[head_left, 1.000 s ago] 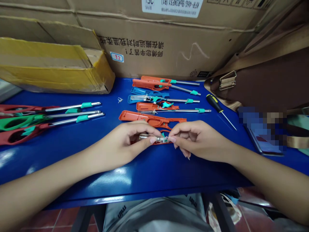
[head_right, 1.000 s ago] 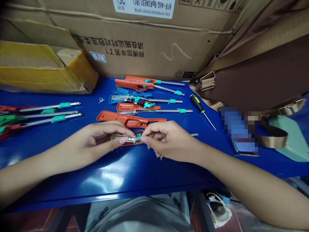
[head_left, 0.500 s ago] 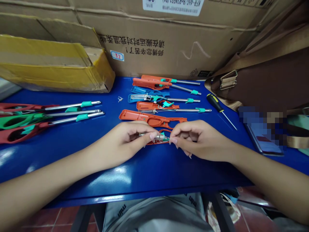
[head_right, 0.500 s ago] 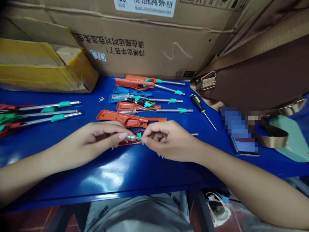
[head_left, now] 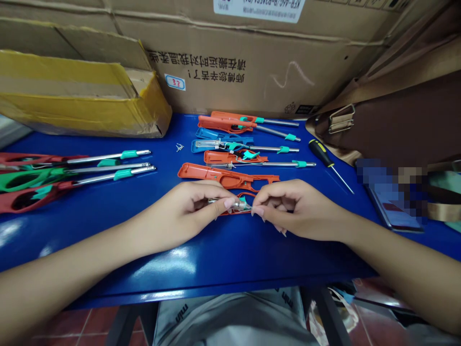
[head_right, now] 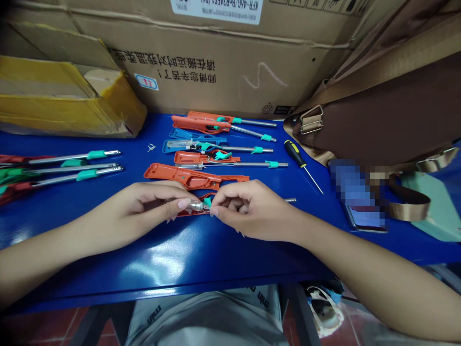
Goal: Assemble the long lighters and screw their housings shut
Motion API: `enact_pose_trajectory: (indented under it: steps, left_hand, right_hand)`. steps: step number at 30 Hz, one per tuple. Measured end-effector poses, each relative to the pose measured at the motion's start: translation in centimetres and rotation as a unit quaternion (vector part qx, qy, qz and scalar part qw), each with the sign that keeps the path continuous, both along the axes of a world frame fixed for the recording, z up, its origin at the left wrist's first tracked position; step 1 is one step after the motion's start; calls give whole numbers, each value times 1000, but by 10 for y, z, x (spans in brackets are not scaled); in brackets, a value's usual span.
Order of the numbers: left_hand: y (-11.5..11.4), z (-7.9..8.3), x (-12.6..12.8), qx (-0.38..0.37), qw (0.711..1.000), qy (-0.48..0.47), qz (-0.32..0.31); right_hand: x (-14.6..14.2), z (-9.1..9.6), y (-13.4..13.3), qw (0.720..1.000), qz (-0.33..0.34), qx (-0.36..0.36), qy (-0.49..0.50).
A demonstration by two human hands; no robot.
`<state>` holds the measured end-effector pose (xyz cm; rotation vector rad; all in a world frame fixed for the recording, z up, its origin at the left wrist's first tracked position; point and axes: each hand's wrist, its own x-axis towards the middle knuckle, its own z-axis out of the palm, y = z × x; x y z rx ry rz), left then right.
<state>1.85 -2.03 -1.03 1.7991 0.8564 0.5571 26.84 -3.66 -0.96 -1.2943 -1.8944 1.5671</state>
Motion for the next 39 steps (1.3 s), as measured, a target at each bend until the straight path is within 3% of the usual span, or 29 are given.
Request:
enact_pose_trajectory:
  steps: [39]
  left_hand:
    - [-1,0,0,13,1000,18,-15]
  right_hand:
    - [0,2,-1,1000,7,-10,-1]
